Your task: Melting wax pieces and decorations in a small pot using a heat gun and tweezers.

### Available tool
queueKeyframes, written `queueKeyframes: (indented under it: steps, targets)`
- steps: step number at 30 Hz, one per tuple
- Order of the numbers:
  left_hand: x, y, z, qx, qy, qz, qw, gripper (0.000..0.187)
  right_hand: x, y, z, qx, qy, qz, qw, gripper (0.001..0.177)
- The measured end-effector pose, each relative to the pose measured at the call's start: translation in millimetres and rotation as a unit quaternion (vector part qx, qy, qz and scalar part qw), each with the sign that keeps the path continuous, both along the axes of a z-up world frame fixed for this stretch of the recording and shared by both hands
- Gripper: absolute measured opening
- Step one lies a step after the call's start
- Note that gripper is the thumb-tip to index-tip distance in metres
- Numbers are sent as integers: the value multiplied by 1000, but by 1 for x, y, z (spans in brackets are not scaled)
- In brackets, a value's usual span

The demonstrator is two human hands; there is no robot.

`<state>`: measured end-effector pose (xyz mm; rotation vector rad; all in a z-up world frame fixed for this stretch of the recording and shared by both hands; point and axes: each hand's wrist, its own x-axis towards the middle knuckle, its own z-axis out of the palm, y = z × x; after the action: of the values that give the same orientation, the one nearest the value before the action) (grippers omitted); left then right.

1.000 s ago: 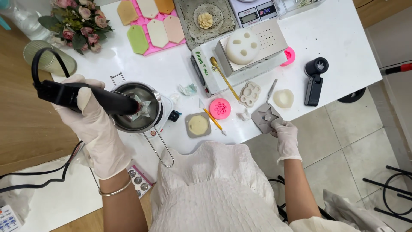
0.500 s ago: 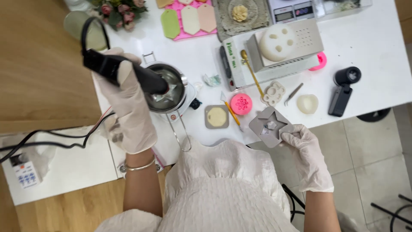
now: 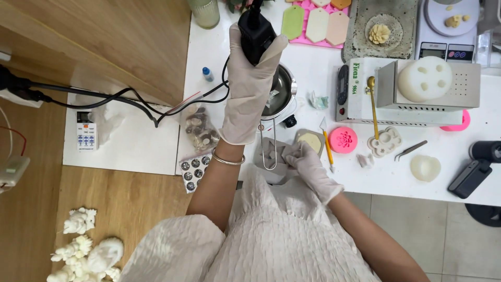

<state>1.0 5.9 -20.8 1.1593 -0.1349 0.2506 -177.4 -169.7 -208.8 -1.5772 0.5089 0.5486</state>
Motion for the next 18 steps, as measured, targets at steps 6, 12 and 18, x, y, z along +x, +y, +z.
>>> queueKeyframes:
  steps: [6, 12, 18]
  targets:
    - [0, -3, -8, -3, -33, -1, 999, 41, 21, 38, -44, -24, -97, 15, 995, 17]
    - [1, -9, -17, 160, -5, 67, 985, 48, 22, 52, -6, -105, -161, 67, 979, 22]
    - [9, -13, -31, 123, 26, 50, 991, 50, 15, 27, 22, -276, -216, 62, 934, 26]
